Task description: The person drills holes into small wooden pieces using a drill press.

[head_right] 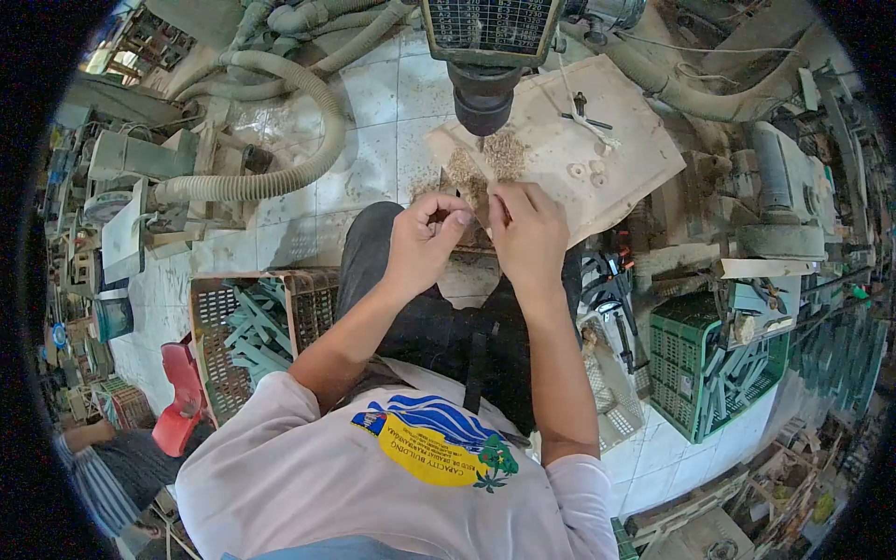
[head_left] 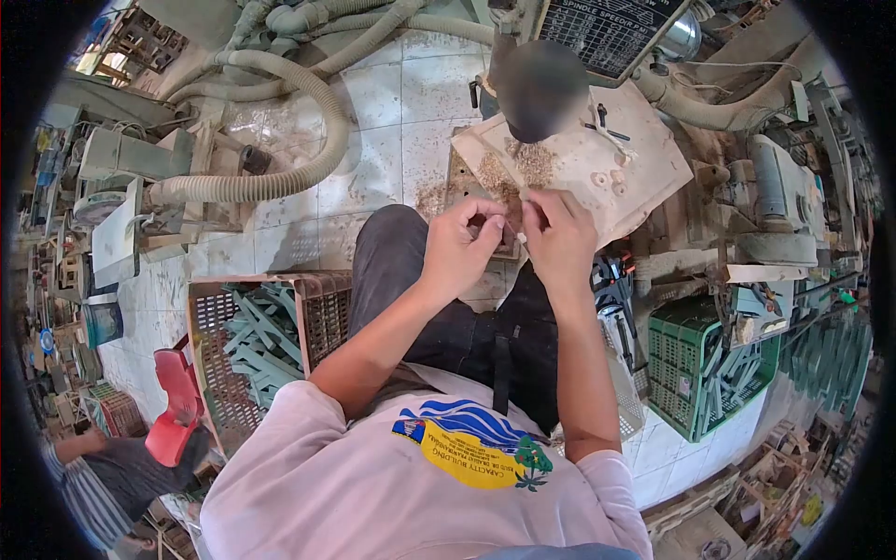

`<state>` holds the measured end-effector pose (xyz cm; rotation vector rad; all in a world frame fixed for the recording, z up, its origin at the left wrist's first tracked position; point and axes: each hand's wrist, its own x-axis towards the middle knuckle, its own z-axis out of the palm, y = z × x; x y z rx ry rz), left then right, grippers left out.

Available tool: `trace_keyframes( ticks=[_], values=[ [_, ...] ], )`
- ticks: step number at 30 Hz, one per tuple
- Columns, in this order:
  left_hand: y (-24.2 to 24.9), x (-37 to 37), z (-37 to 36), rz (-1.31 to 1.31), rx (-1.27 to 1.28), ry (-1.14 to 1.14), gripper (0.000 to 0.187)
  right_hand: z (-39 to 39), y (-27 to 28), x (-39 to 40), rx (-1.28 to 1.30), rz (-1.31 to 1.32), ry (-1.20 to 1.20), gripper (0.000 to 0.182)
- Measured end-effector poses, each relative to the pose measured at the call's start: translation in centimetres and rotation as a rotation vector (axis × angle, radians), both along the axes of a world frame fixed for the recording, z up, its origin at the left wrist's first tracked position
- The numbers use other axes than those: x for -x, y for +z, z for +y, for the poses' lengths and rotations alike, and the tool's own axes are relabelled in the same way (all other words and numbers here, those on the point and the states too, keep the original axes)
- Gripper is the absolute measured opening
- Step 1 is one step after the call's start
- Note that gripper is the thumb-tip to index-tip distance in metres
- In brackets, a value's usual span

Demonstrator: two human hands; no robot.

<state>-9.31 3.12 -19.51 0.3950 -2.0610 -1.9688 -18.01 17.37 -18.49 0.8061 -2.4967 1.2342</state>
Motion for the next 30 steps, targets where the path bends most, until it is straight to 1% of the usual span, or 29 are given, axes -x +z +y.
trace_keyframes(
  ticks=[2,4,5,7,8,10,11,12,13,14,15,16,17,19,21,23,24,26,27,29,30],
  values=[
    [-0.4,0.3,-0.3,0.014,0.002,0.014,0.009,-0.5,-0.2,0.9,-0.210,0.139,0.005,0.015],
    [-0.8,0.7,-0.6,0.035,0.211,0.072,0.011,-0.9,-0.4,1.4,-0.207,0.155,0.011,0.015],
    [-1.0,1.0,-0.8,0.033,0.212,0.073,0.011,-1.0,-0.5,1.5,-0.207,0.170,0.017,0.016],
    [-1.3,1.8,-1.3,0.132,0.644,0.108,0.018,-1.0,-0.5,1.8,-0.182,0.143,0.030,0.017],
    [-1.3,2.0,-1.1,0.131,0.644,0.108,0.018,-1.0,-0.5,1.8,-0.156,0.117,0.041,0.017],
    [-0.7,2.8,-0.2,0.070,0.685,0.203,0.026,-0.9,-0.2,1.8,-0.130,0.072,0.040,0.016],
    [-0.8,3.2,0.2,0.070,0.685,0.203,0.026,-0.9,-0.1,1.8,-0.105,0.026,0.037,0.015],
    [-0.9,3.7,0.5,0.070,0.669,0.251,0.027,-0.8,-0.1,1.7,-0.106,0.026,0.036,0.015],
    [-1.0,4.3,0.8,0.071,0.653,0.299,0.028,-0.8,-0.1,1.7,-0.043,-0.019,0.017,0.014],
    [-1.1,4.8,1.2,0.072,0.652,0.297,0.028,-0.7,-0.1,1.7,0.020,-0.066,-0.004,0.012],
    [-1.3,5.3,1.5,0.058,0.688,0.352,0.029,-0.6,0.0,1.6,0.019,-0.066,-0.006,0.012],
    [-1.4,5.7,1.7,0.045,0.724,0.408,0.030,-0.6,0.3,1.5,0.068,-0.120,-0.020,0.012],
    [-1.6,5.9,1.8,0.045,0.723,0.407,0.030,-0.5,0.4,1.5,0.117,-0.173,-0.034,0.012],
    [-1.9,6.2,1.8,0.008,0.789,0.422,0.026,-0.3,0.1,1.7,0.141,-0.180,-0.040,0.013],
    [-2.0,6.5,1.5,0.008,0.782,0.438,0.024,0.0,-0.1,1.8,0.166,-0.189,-0.044,0.013],
    [-2.1,6.7,1.0,0.007,0.776,0.454,0.022,0.2,-0.1,1.8,0.229,-0.300,-0.081,0.014],
    [-2.1,6.8,0.7,0.027,0.775,0.455,0.021,0.3,-0.5,1.9,0.230,-0.302,-0.081,0.014],
    [-2.3,7.2,0.4,0.045,0.775,0.455,0.019,0.6,-1.4,2.2,0.335,-0.382,-0.107,0.013],
    [-2.4,7.4,0.3,0.072,0.799,0.452,0.019,0.7,-1.3,2.2,0.335,-0.385,-0.107,0.013],
    [-2.5,7.6,0.0,0.096,0.824,0.452,0.020,0.9,-0.5,2.3,0.448,-0.443,-0.095,0.012],
    [-2.4,7.7,-0.1,0.095,0.824,0.440,0.019,1.1,0.1,2.4,0.448,-0.444,-0.094,0.012]
  ],
)
